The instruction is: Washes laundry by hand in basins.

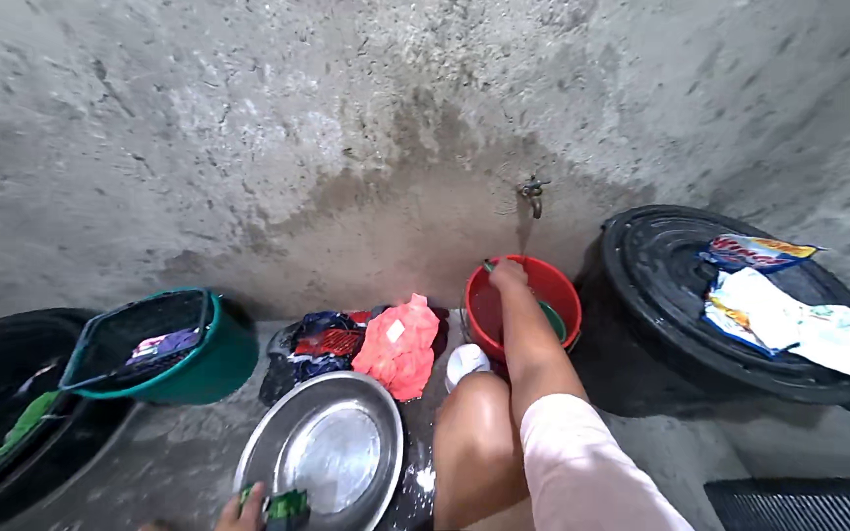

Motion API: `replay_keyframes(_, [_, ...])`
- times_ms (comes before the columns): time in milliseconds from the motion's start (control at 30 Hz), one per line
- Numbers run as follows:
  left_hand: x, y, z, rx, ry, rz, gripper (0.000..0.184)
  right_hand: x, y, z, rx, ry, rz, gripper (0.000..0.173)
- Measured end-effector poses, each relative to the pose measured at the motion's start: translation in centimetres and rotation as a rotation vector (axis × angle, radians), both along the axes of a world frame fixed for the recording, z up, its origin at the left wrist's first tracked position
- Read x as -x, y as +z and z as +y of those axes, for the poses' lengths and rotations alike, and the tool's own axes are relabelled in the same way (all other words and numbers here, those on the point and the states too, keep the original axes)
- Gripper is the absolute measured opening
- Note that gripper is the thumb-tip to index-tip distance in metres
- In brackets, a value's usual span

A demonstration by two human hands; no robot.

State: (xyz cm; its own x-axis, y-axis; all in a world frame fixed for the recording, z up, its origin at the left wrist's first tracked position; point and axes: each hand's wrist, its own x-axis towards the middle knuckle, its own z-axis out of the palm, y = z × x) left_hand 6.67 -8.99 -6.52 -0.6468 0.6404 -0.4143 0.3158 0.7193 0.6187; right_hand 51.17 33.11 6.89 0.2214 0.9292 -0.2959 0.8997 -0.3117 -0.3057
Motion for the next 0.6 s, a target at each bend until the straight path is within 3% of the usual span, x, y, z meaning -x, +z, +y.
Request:
replay_keyframes(67, [0.3, 0.8, 0.6, -0.122, -0.178, -0.067, 0.06, -2.6, -3.4, 0.5, -0.005, -0.037, 0.105, 0.077])
replay_keyframes(100, [0.5, 1.2, 1.0, -0.107, -0.277, -0.062, 0.075, -3.3, -4.4, 0.4, 0.039, -0.015, 0.158, 0.077])
replay_keyframes(167, [1.0, 2.2, 2.0, -0.047, -0.379, 0.046, 0.095, -4.4, -5.6, 0.5, 0.072, 0.094, 0.177, 0.051])
replay_keyframes(233, [1.4, 4.0, 2.7, -0.04, -0.378, 0.078, 0.086, -5.2, -5.5, 1.0, 0.054, 0.187, 0.221, 0.041])
replay_keyframes(367, [1.9, 8.5, 2.7, -0.079, -0.263, -0.022, 0.063, -4.2, -8.4, 1.9, 0.077, 0.202, 0.357, 0.087])
replay_keyframes(433, [2.2, 10.3, 2.4, -0.105, -0.226, -0.043, 0.061, -1.9, -8.9, 0.9, 0.205, 0.258, 0.459, 0.078])
replay_keyframes(500, [2.7, 12.0, 1.3, -0.13, -0.222, -0.005, 0.061, -0.6, -9.0, 0.2, 0.258, 0.32, 0.488, 0.051])
replay_keyframes(600, [4.3, 14.6, -1.5, -0.168, -0.172, 0.065, 0.061, -0.6, -6.9, -0.7, 0.153, 0.397, 0.28, 0.071])
